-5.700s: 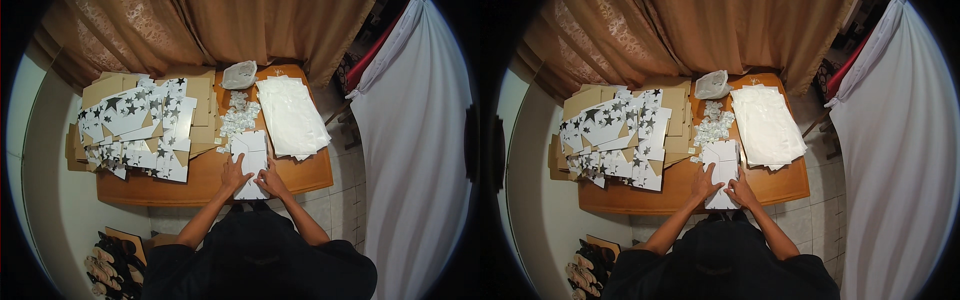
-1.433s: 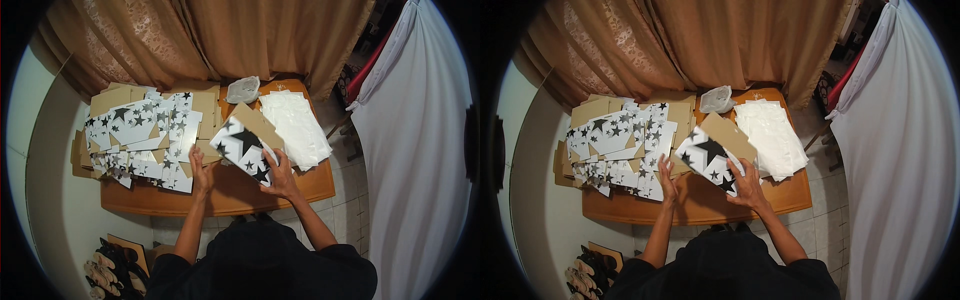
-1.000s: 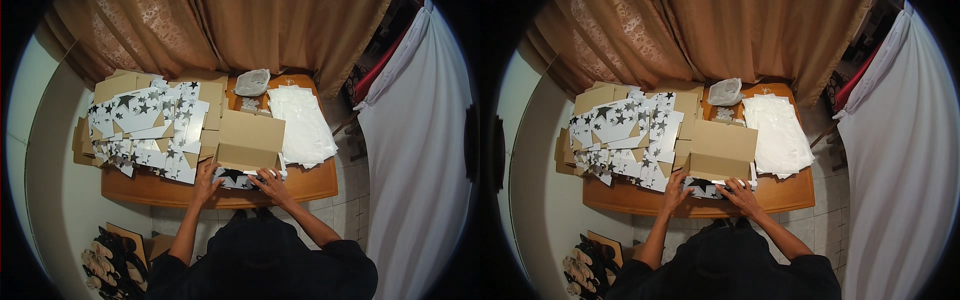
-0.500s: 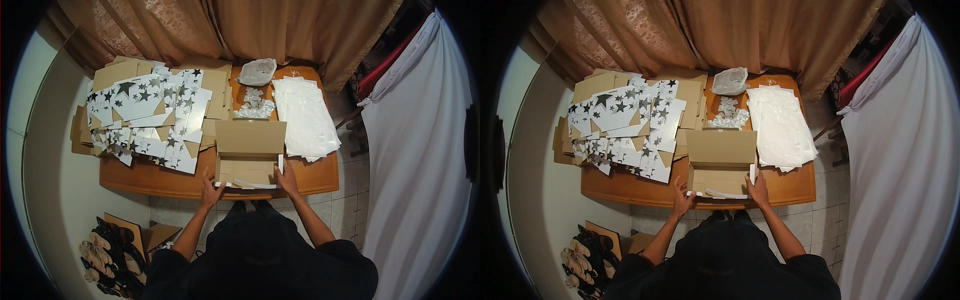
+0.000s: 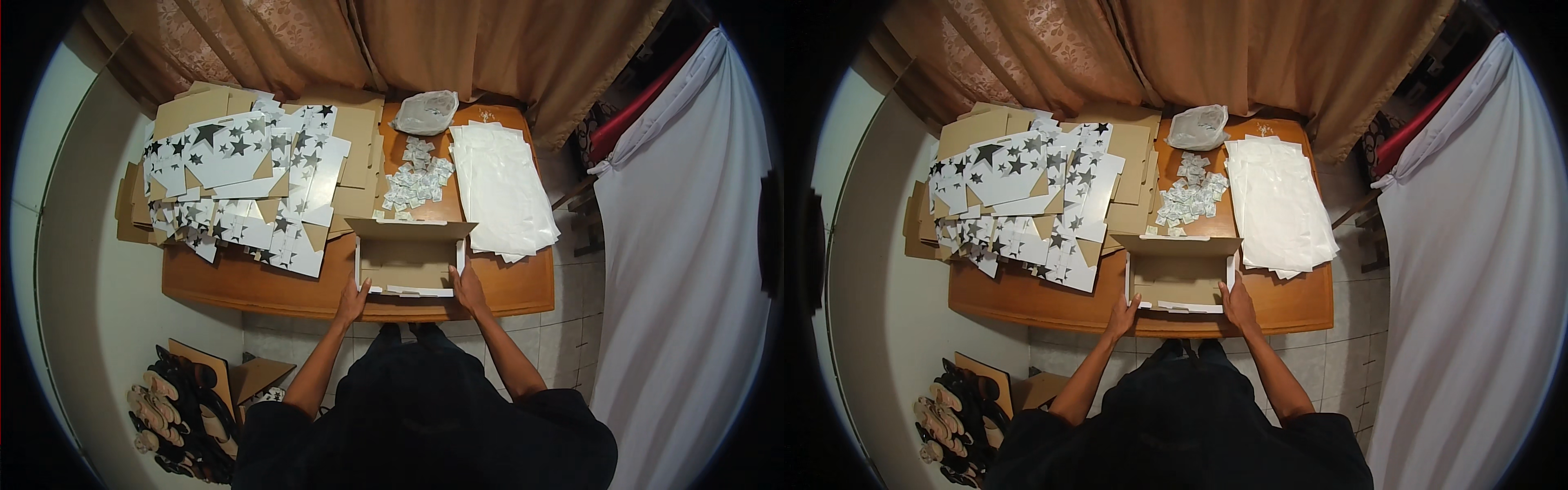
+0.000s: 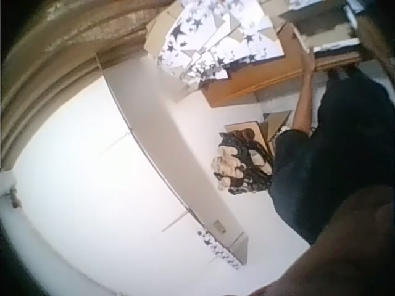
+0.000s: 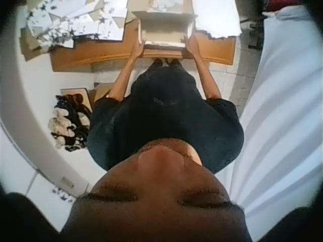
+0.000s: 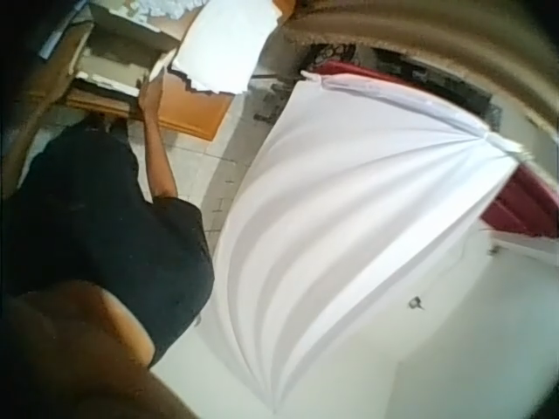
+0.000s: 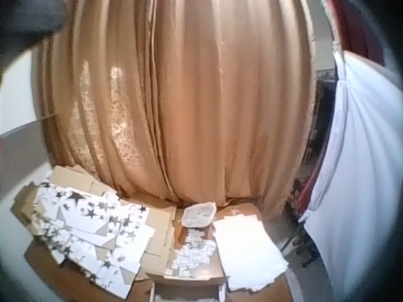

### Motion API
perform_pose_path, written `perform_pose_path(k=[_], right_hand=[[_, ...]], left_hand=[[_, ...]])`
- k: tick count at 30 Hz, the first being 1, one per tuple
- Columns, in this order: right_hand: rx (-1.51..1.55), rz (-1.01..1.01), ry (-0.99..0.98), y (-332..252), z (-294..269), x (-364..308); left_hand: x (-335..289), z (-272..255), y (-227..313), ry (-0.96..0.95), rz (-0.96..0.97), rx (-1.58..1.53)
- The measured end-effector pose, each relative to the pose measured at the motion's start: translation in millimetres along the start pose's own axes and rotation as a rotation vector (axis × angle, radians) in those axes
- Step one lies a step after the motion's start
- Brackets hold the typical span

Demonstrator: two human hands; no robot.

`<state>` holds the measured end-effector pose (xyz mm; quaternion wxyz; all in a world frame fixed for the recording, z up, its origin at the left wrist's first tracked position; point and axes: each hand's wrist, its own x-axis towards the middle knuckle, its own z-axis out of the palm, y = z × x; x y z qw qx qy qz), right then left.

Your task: Assemble cardboard shoe boxes and place them on a shelf.

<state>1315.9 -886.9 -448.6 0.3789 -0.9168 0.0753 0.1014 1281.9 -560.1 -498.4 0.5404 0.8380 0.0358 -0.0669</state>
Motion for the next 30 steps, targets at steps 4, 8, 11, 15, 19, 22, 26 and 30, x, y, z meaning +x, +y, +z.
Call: perform_pose_path(k=[4,8,11,15,19,22,26,30], right_hand=[[0.005,0.031,-0.027,13,-2,9],[0.025,-0.131,-0.051,-12,-8,5],[-0.111,-0.116,-0.018,-3,-6,-1],[-0.306,-0.084,-0.03,-17,-4,3],[-0.4,-0.031,-0.097,-25,-10,4],[-0.404,0.018,-0.158,-31,-14,3],[-0.127,-0.216,0.155,4,-9,19],[0.244,-0.223,0.215,-22,-35,25]], left_hand=[[8,-1,11,-0.11,-0.087,-0.034],[-4,4,-23,0.095,0.068,0.165],[-6,9,28,0.031,0.154,0.247],[-9,3,31,-0.015,0.088,0.3],[-5,-1,53,-0.143,-0.091,0.714],[-4,-5,59,-0.135,-0.1,0.833],[17,-23,39,0.069,0.285,0.369],[49,-50,64,0.165,0.063,-0.104]])
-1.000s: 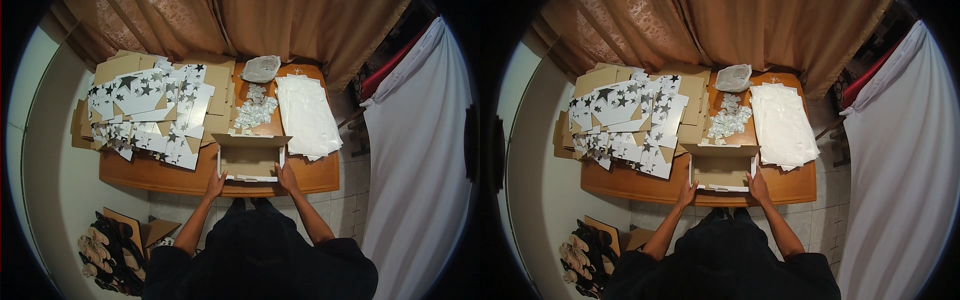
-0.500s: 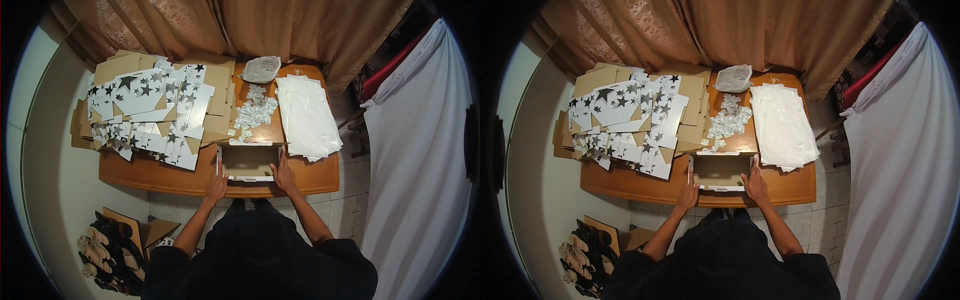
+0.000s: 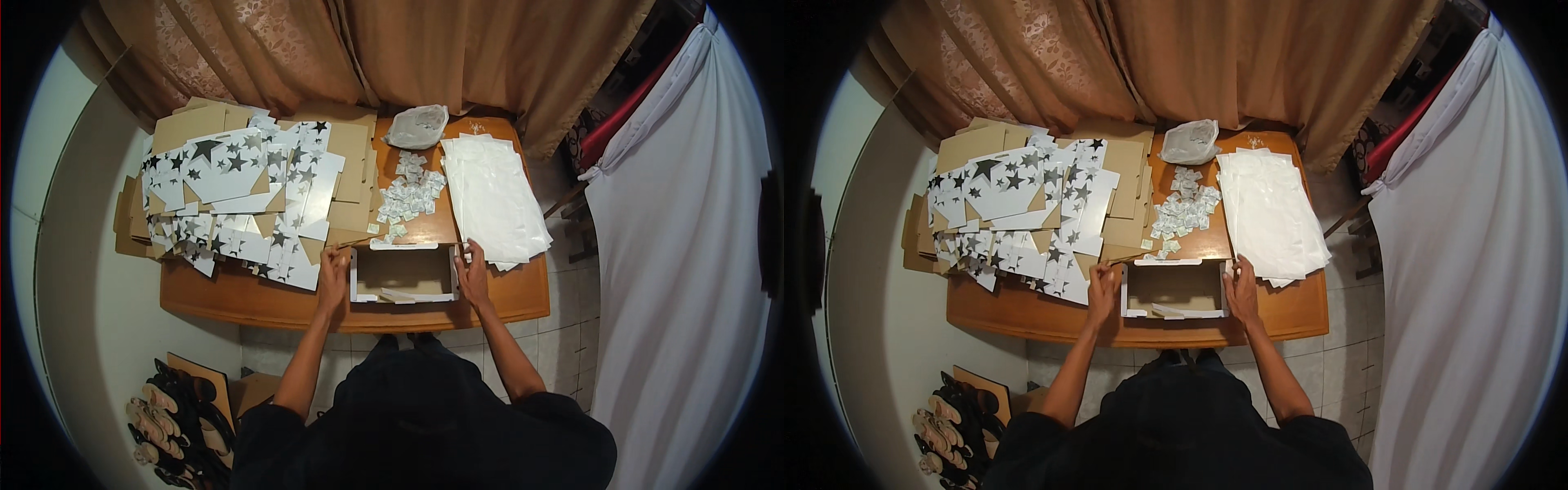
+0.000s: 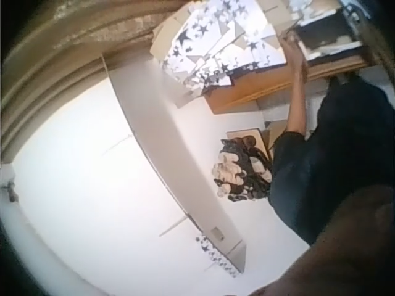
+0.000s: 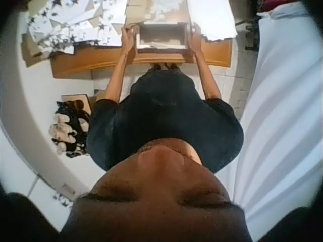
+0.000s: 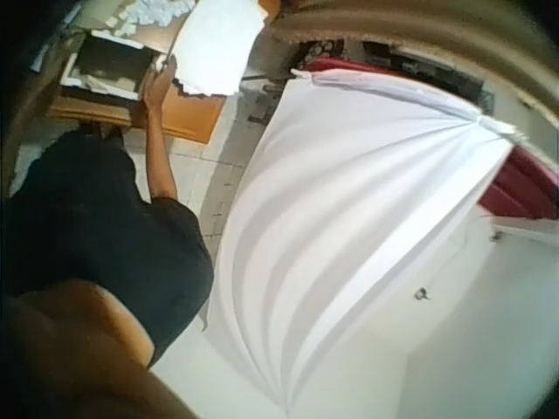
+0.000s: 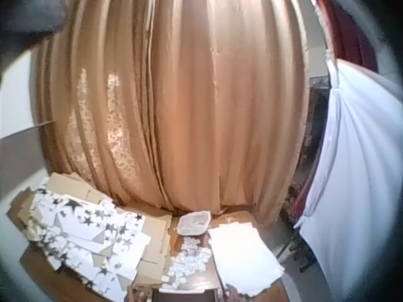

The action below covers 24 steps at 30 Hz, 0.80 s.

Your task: Assemble cardboard shoe boxes and place them on a shelf.

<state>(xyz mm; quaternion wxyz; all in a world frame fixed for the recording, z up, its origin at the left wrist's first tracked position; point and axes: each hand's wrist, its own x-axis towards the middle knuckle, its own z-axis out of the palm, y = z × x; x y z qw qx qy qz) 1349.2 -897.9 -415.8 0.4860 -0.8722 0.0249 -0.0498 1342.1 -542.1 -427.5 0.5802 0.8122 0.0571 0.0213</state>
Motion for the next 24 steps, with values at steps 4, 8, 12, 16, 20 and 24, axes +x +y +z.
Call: perform_pose_path(k=[4,8,12,16,20,24], right_hand=[[-0.111,-0.234,0.008,5,8,14],[-0.049,-0.22,-0.169,21,10,19],[-0.158,-0.11,-0.216,20,15,19],[-0.185,-0.032,-0.223,22,20,21],[-0.186,-0.064,-0.243,33,22,24],[-0.174,-0.076,-0.258,42,25,28]], left_hand=[[35,2,-2,-0.064,0.189,-0.063],[43,7,-4,-0.121,0.149,0.036],[39,11,-14,-0.139,0.253,0.212],[42,8,-30,-0.205,0.289,0.347],[46,8,-40,-0.264,0.219,0.293],[47,3,-54,-0.317,0.225,0.395]])
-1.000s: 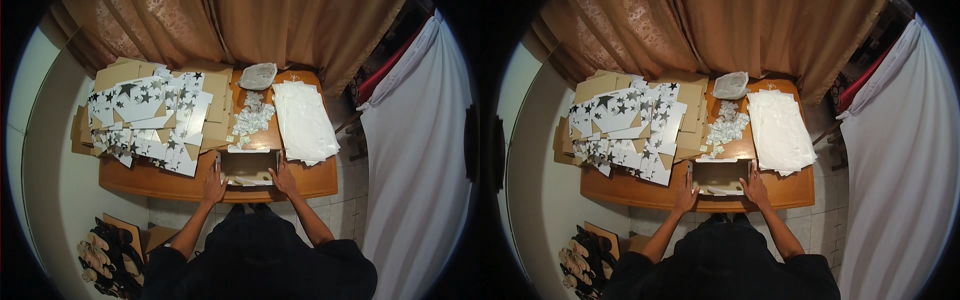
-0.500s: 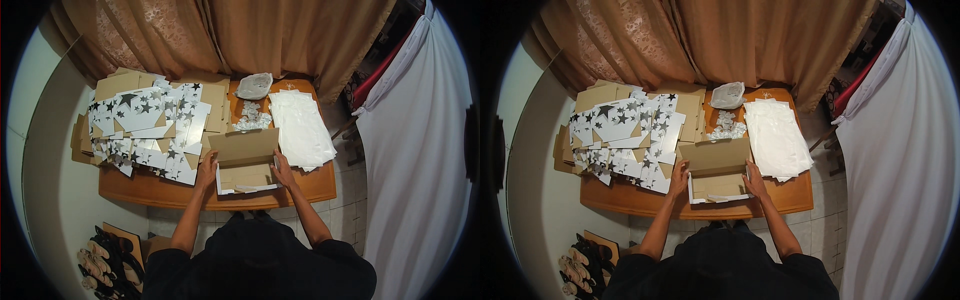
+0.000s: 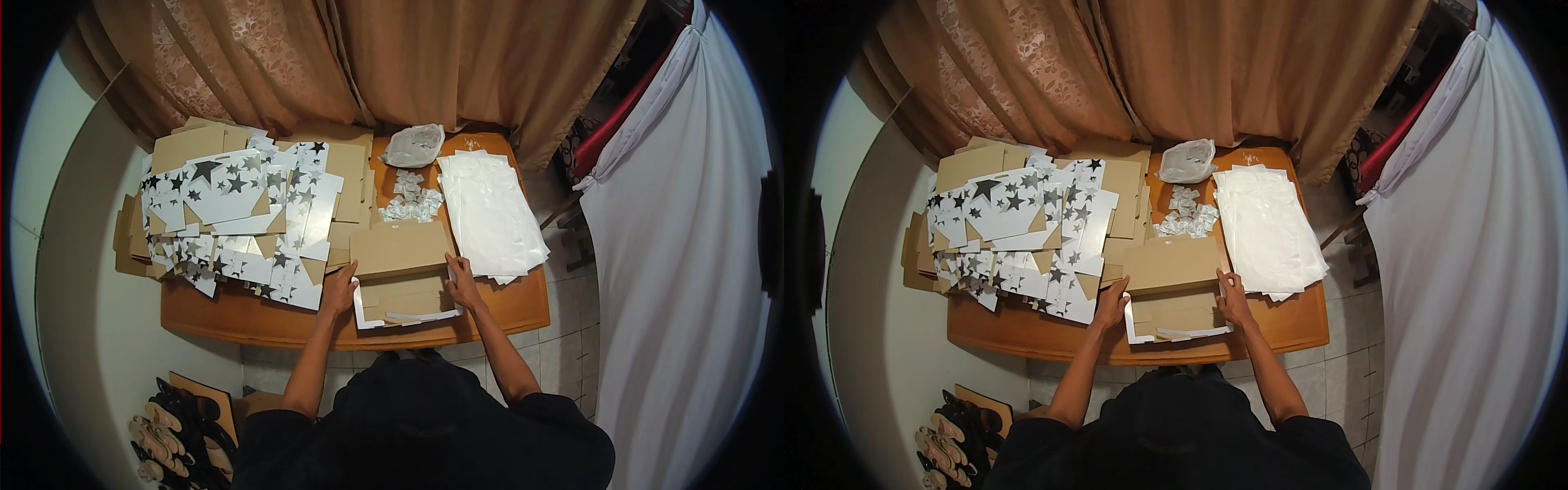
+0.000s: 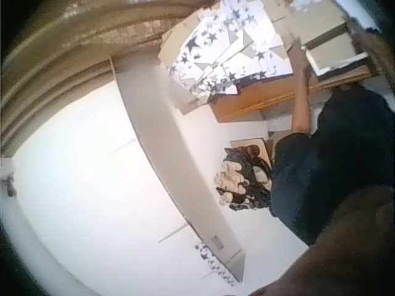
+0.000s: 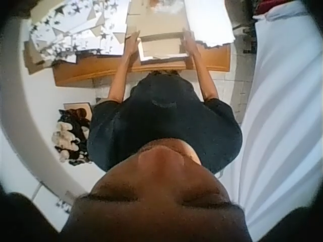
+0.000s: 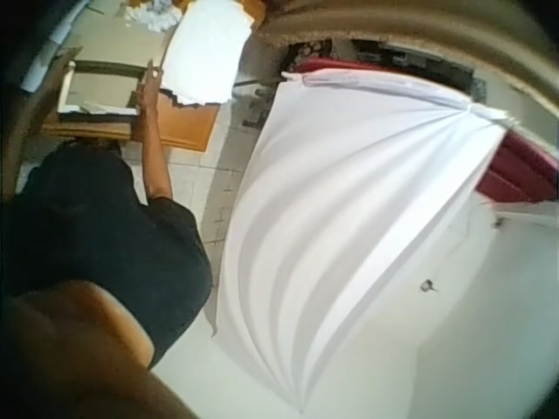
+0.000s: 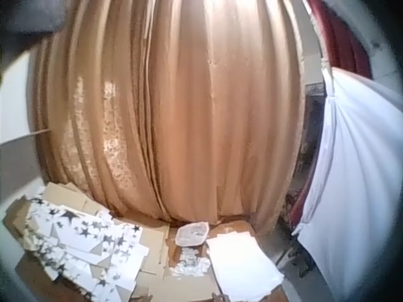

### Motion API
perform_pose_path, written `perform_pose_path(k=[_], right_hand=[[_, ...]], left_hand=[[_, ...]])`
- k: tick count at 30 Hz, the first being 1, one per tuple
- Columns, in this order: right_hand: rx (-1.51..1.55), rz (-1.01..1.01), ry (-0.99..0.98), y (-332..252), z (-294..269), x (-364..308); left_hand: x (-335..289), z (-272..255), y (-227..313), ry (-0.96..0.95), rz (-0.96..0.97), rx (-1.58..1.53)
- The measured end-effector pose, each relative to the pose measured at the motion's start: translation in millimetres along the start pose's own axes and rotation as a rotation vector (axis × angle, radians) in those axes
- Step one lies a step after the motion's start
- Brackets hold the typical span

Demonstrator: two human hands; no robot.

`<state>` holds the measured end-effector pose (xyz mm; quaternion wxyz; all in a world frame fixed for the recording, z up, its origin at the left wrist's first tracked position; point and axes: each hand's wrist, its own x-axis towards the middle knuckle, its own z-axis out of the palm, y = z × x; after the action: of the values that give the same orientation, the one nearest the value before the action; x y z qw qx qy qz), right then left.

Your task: Assemble cardboard shoe boxes and place them on a shelf.

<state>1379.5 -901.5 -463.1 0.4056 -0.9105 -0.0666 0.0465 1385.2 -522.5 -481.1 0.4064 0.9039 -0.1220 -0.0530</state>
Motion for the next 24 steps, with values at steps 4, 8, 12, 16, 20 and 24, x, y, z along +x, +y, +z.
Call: perform_pose_path(k=[4,8,12,16,20,24], right_hand=[[-0.012,0.01,0.007,-1,-2,-4],[0.123,0.022,0.012,-19,-16,-9],[0.162,0.143,0.161,-27,-42,-31],[0.17,0.203,0.285,-25,-65,-48],[0.103,0.215,0.361,-2,-92,-55],[0.126,0.244,0.368,28,-122,-52]], left_hand=[[-1,1,10,0.1,0.066,0.025],[-2,-10,24,0.061,-0.022,0.057],[11,-31,83,0.181,-0.024,0.069],[39,-27,136,0.1,0.045,-0.174],[75,15,175,-0.02,0.14,-0.327],[104,66,212,-0.115,0.151,-0.357]])
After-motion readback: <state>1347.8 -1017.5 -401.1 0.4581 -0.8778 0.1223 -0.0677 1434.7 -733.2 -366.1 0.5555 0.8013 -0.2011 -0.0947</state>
